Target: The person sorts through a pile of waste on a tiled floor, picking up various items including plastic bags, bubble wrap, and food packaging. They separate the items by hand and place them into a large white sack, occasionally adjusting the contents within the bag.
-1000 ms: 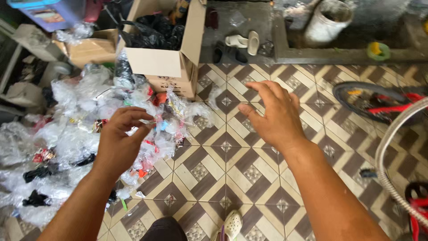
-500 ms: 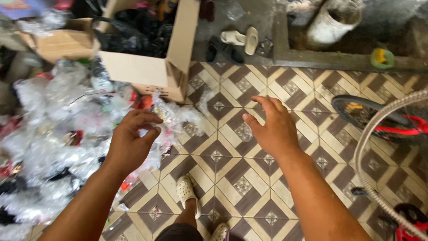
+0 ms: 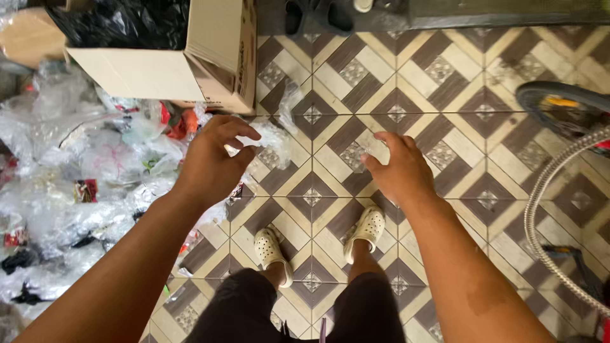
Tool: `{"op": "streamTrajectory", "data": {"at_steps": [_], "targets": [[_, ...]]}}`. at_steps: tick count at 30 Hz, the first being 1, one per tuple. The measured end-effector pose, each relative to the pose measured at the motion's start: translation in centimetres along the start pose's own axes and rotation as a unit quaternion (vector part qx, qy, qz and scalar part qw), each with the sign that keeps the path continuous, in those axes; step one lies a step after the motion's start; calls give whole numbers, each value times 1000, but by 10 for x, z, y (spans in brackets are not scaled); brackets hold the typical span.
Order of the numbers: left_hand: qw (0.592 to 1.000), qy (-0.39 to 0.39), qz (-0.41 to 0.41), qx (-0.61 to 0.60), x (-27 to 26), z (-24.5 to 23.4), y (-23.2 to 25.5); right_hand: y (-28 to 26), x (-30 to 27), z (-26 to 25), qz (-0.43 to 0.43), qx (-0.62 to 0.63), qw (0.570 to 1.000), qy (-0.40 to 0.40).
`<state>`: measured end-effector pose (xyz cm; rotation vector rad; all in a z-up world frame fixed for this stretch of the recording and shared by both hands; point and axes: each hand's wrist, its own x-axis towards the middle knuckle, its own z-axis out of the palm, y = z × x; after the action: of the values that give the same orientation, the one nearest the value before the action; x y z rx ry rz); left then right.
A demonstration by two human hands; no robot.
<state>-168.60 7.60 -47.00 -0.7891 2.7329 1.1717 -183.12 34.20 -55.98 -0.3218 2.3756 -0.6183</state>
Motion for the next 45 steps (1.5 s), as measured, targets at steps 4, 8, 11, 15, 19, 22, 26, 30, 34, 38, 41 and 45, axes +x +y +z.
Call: {"op": "streamTrajectory", "data": {"at_steps": [4, 8, 11, 15, 19, 22, 26, 30, 34, 38, 41, 45], "targets": [[1000, 9, 8, 13, 36, 50, -28, 45, 54, 37, 12, -16, 999, -42], [1000, 11, 1, -1, 71, 109, -75, 101, 109, 107, 21, -34, 997, -66], [1000, 6, 25, 12, 95, 147, -121, 132, 153, 177, 47, -51, 993, -99], [998, 21, 39, 44, 114, 193, -187, 178, 202, 280, 63, -49, 989, -127], [997, 23, 47, 62, 137, 233, -250, 211, 248, 373, 113, -66, 983, -126], [993, 30, 58, 96, 155, 255, -298, 234, 284, 419, 132, -78, 981, -120], [992, 44, 64, 98, 171, 281, -346, 246, 328, 456, 183, -111, 963, -164], [995, 37, 58, 77, 176, 300, -373, 253, 350, 485, 131, -66, 981, -128], [994, 16, 48, 95, 175, 304, -376, 239, 353, 471, 15, 42, 998, -43], [966, 38, 204, 155, 180, 292, -374, 152, 363, 442, -133, 378, 912, -89], [978, 49, 170, 111, 179, 281, -375, 81, 358, 434, -287, 599, 708, -239], [978, 91, 150, 117, 170, 250, -395, 39, 347, 448, -317, 633, 581, -401]]}}
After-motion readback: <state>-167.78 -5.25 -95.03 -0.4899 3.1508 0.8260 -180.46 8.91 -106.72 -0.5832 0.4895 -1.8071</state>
